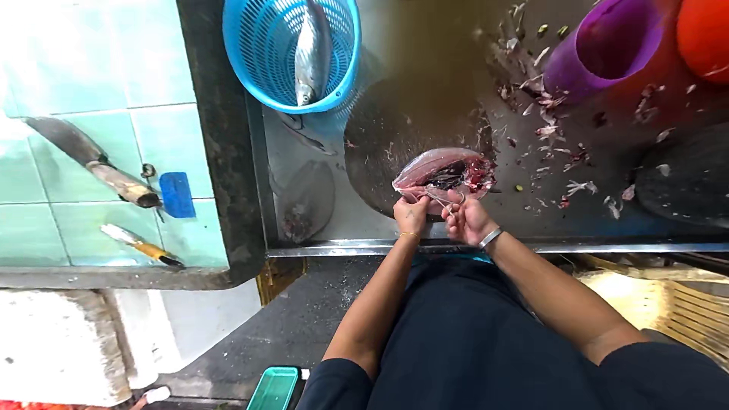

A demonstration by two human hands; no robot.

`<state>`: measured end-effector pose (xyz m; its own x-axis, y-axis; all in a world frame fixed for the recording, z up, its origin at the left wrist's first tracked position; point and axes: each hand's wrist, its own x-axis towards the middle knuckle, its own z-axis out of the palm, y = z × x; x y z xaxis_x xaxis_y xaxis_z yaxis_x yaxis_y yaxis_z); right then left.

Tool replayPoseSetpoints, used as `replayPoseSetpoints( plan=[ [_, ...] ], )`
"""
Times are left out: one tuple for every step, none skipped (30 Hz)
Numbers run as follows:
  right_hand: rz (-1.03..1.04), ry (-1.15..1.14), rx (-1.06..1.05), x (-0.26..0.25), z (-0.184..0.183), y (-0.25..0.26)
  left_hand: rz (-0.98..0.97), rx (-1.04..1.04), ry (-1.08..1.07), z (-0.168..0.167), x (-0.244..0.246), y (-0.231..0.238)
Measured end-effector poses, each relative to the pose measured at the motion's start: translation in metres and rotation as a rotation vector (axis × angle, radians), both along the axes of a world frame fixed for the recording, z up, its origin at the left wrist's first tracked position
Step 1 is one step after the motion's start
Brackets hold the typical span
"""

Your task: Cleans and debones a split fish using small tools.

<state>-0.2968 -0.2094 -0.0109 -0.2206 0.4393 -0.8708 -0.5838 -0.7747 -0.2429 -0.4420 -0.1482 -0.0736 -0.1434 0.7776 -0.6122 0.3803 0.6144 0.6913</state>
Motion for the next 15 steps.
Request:
replayPoseSetpoints(
  plan=[
    [-0.023,-0.063,0.016,0.000,0.004,0.000,-0.009,0.004,0.000,0.001,0.000,0.000],
    [-0.018,-0.088,0.043,0.001,0.010,0.002,-0.012,0.007,0.011,0.002,0.000,0.002],
    [0.002,-0.067,0.047,0.002,0.012,0.003,-0.015,0.006,0.021,0.002,-0.001,0.003],
    [0.028,-0.018,0.026,0.001,0.009,-0.001,-0.021,0.001,0.033,0.001,-0.002,0.000],
    [0.035,0.006,0.001,0.001,0.004,-0.004,-0.032,-0.004,0.047,0.001,-0.002,-0.002],
    [0.015,-0.014,0.001,0.002,0.001,-0.006,-0.050,-0.016,0.068,0.002,0.000,0.000],
    [-0.008,-0.061,0.021,0.004,0.005,-0.005,-0.061,-0.022,0.082,0.003,0.001,0.002],
    [-0.017,-0.091,0.055,0.006,0.012,-0.002,-0.065,-0.021,0.095,0.004,0.002,0.004],
    [-0.007,-0.077,0.067,0.007,0.015,-0.002,-0.071,-0.022,0.107,0.004,0.002,0.004],
    [0.024,-0.029,0.048,0.006,0.013,-0.005,-0.083,-0.028,0.110,0.004,0.001,0.001],
    [0.043,0.003,0.020,0.005,0.006,-0.007,-0.099,-0.021,0.114,0.003,0.001,-0.001],
    [0.027,-0.016,0.008,0.005,0.000,-0.010,-0.121,-0.014,0.125,0.004,0.003,-0.001],
    [0.007,-0.060,0.028,0.006,0.001,-0.012,-0.140,-0.016,0.135,0.007,0.004,0.000],
    [-0.002,-0.101,0.066,0.008,0.008,-0.008,-0.152,-0.016,0.147,0.009,0.005,0.002],
    [0.000,-0.098,0.091,0.009,0.012,-0.003,-0.158,-0.013,0.154,0.010,0.005,0.006]
  ],
)
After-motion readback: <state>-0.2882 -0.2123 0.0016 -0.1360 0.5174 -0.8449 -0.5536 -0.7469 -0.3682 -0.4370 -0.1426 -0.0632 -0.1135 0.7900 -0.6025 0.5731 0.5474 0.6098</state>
